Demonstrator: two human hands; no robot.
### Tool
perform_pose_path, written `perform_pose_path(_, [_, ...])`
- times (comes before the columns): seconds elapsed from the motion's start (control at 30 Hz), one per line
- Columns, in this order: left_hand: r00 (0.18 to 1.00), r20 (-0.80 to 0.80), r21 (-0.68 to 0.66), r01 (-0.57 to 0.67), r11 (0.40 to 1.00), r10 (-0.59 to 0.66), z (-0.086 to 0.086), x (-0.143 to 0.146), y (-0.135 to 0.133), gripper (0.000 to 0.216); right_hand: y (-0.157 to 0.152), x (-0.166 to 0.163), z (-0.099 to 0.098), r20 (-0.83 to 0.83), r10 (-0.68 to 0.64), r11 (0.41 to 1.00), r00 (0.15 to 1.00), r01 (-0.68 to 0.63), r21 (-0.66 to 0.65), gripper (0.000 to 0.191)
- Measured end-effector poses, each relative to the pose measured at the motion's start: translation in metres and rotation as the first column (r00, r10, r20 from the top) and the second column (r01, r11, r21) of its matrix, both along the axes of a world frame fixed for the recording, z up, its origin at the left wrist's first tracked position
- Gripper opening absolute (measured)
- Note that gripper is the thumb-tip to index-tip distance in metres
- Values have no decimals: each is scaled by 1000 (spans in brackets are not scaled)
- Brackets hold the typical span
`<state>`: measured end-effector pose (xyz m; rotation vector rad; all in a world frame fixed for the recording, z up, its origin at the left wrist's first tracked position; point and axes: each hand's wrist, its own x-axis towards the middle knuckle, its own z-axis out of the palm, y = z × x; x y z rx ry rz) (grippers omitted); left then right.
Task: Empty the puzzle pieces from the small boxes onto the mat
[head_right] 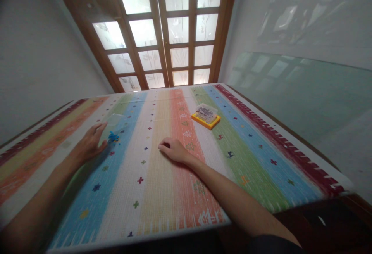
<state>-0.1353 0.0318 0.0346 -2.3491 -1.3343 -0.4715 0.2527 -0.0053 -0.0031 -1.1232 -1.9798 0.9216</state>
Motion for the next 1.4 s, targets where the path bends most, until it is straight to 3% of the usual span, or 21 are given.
perform_pose_path(0.57, [989, -104, -50, 100, 994, -104, 18, -5, -10, 66, 1, -1, -2, 2, 6, 1000, 1000, -6, 24, 13])
perform_pose_path(0.83, [988, -112, -13, 103, 995, -104, 19, -6, -10, 61, 0, 0, -1, 19, 6, 1000, 1000, -7, 27, 13])
perform_pose_path(1.1, [997, -60, -104, 44, 994, -51, 35, -3, -17, 55, 0, 0, -1, 27, 3, 999, 1000, -4, 35, 13])
perform_pose_path(1.17, [1000, 4, -82, 3, 997, -3, 40, -2, -18, 53, 0, 0, -1, 23, 3, 999, 1000, -4, 40, 13])
perform_pose_path(1.27, [973, 158, -65, -159, 985, 167, 46, 1, -16, 59, 1, 0, -2, 20, 5, 999, 1000, -6, 45, 13])
perform_pose_path(1.33, [906, 266, -132, -305, 943, 330, 49, 3, -10, 69, 1, 0, -2, 21, 7, 999, 1000, -8, 43, 13])
perform_pose_path(1.4, [791, 351, -246, -439, 864, 501, 52, 5, -1, 75, 1, 0, -2, 23, 11, 999, 1000, -12, 39, 13])
